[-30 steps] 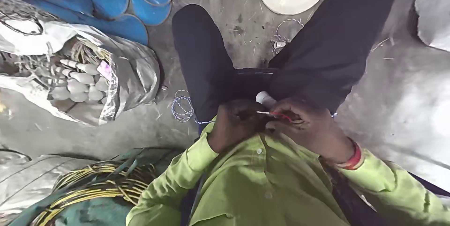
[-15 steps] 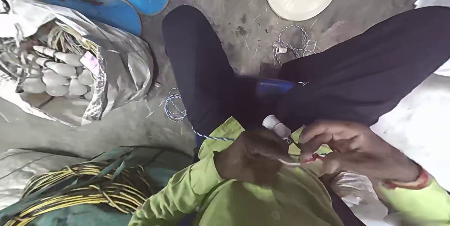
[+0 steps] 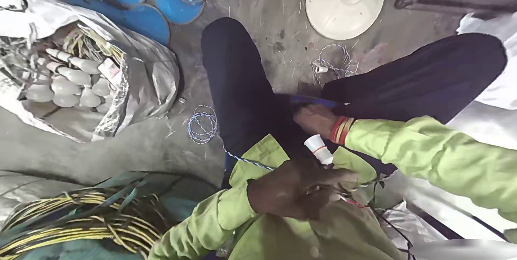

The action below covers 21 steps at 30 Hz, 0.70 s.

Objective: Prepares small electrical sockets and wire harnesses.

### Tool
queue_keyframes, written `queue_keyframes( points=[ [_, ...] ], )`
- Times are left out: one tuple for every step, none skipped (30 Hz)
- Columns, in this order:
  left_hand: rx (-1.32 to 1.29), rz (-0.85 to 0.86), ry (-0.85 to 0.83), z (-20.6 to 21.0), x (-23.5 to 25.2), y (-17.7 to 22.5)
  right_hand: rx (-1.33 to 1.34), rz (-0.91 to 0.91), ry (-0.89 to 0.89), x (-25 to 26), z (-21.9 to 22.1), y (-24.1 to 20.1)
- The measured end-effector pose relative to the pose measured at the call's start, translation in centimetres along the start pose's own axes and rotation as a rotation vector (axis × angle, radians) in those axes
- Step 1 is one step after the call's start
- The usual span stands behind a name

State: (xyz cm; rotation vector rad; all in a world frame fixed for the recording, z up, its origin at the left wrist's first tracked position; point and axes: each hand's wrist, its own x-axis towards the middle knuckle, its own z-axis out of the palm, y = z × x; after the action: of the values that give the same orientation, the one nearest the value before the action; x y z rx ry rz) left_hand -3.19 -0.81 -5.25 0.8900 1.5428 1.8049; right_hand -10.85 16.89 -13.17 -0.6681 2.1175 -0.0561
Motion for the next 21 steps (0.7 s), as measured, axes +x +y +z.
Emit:
queue_keyframes(
  points=[
    [-0.016, 0.003, 0.025, -0.1, 0.0, 0.2, 0.047, 0.009, 0.040, -0.1, -0.3, 0.3],
    [-0.073, 0.023, 0.050, -0.3, -0.2, 0.1, 0.113, 0.011, 0.150, -0.5, -0.6, 0.8],
    [-0.180, 0.055, 0.071, -0.4, -0.5, -0.1, 0.207, 0.006, 0.318, -1.2, -1.0, 1.4],
    [-0.310, 0.075, 0.080, -0.5, -0.8, -0.3, 0.326, -0.001, 0.514, -2.1, -1.6, 1.8],
    [-0.430, 0.075, 0.091, -0.5, -1.1, -0.5, 0.484, 0.008, 0.684, -3.5, -2.4, 1.9],
    [-0.538, 0.059, 0.113, -0.4, -1.2, -0.8, 0.680, 0.022, 0.801, -5.1, -3.1, 1.7],
    [-0.627, 0.018, 0.162, -0.1, -1.3, -0.9, 0.906, 0.035, 0.839, -7.1, -3.7, 1.2],
    [-0.678, -0.041, 0.249, 0.2, -1.2, -0.9, 1.089, 0.031, 0.841, -9.0, -3.9, 0.5],
    [-0.683, -0.098, 0.368, 0.5, -0.8, -0.7, 1.228, 0.004, 0.849, -10.4, -3.9, -0.1],
    [-0.640, -0.149, 0.484, 0.8, -0.4, -0.4, 1.309, -0.021, 0.858, -11.6, -3.4, -0.6],
    [-0.559, -0.170, 0.564, 1.0, 0.0, -0.1, 1.342, -0.037, 0.876, -12.5, -2.8, -1.2],
    [-0.456, -0.155, 0.607, 1.2, 0.3, 0.1, 1.338, -0.051, 0.899, -13.1, -2.2, -1.6],
    [-0.343, -0.119, 0.618, 1.4, 0.5, 0.2, 1.318, -0.063, 0.931, -13.5, -1.6, -2.0],
    [-0.231, -0.074, 0.610, 1.5, 0.5, 0.3, 1.288, -0.062, 0.971, -13.8, -1.1, -2.4],
    [-0.130, -0.035, 0.597, 1.7, 0.5, 0.5, 1.258, -0.044, 0.997, -14.1, -0.7, -2.8],
    [-0.050, -0.007, 0.589, 1.9, 0.4, 0.7, 1.230, -0.023, 1.014, -14.4, -0.3, -3.2],
    [0.004, 0.006, 0.585, 2.1, 0.5, 0.9, 1.204, -0.014, 1.038, -14.5, 0.0, -3.5],
    [0.038, 0.012, 0.585, 2.2, 0.5, 1.1, 1.175, -0.020, 1.064, -14.6, 0.4, -3.8],
    [0.060, 0.011, 0.587, 2.4, 0.5, 1.3, 1.146, -0.025, 1.089, -14.6, 0.7, -4.0],
    [0.077, 0.015, 0.587, 2.5, 0.6, 1.4, 1.114, -0.026, 1.113, -14.6, 1.0, -4.2],
    [0.096, 0.024, 0.586, 2.5, 0.6, 1.4, 1.091, -0.027, 1.130, -14.5, 1.3, -4.3]
  ],
)
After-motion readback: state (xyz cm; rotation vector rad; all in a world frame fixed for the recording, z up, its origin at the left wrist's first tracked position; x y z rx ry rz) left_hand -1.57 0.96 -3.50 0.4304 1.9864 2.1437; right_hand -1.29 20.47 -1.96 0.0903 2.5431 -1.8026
